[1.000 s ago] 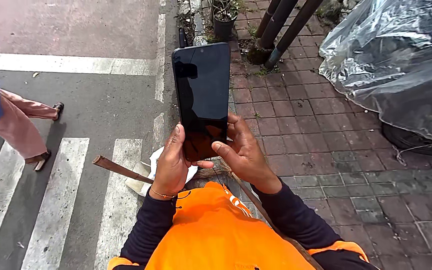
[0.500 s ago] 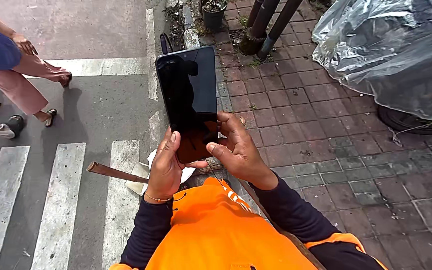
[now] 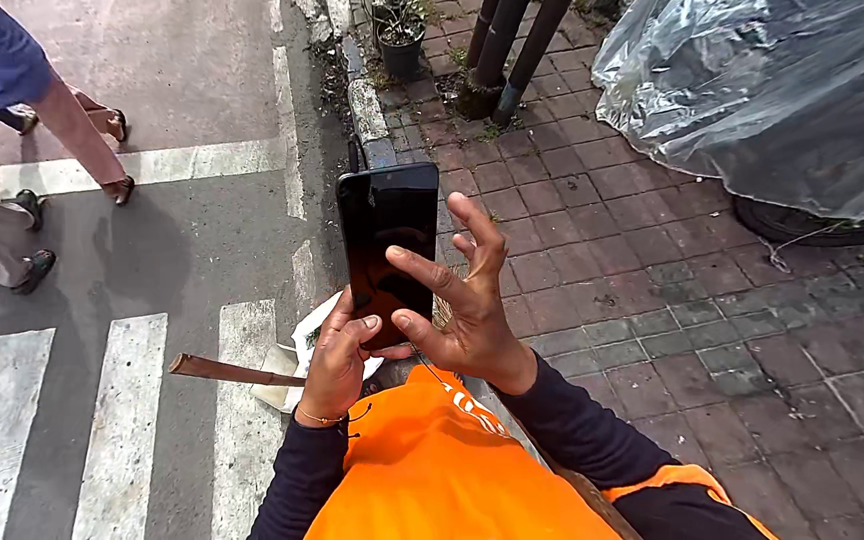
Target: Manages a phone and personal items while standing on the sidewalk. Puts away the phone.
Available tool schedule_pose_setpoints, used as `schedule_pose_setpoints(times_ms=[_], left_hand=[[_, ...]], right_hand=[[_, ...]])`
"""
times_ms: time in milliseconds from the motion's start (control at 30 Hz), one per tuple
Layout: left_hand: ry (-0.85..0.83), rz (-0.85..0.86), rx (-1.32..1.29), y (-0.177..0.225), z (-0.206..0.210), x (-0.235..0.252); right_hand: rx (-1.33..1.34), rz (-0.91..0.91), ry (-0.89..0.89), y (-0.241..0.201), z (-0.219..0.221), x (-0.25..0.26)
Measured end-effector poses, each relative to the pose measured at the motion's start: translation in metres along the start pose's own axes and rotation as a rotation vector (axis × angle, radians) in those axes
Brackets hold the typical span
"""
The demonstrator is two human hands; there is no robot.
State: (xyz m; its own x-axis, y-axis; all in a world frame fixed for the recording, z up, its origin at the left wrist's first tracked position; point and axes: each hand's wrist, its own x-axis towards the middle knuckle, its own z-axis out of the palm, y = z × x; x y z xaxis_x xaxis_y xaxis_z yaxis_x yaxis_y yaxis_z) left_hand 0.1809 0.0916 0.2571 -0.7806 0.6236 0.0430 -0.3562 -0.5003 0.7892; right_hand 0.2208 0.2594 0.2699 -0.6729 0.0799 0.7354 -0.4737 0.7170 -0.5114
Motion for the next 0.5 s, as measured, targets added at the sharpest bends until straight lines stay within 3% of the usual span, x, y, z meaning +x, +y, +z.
schedule_pose_setpoints(times_ms=[133, 333, 500], left_hand=[[-0.001, -0.001, -0.019, 0.0, 0.0, -0.001], [0.021, 0.007, -0.044, 0.003, -0.003, -0.002], [0.023, 0.029, -0.051, 0.003, -0.003, -0.003]], right_hand=[[-0.043, -0.008, 0.003, 0.004, 0.0, -0.007], [-0.055, 0.101, 0.188, 0.009, -0.014, -0.003], [0.022, 0.055, 0.136, 0.007, -0.012, -0.008]])
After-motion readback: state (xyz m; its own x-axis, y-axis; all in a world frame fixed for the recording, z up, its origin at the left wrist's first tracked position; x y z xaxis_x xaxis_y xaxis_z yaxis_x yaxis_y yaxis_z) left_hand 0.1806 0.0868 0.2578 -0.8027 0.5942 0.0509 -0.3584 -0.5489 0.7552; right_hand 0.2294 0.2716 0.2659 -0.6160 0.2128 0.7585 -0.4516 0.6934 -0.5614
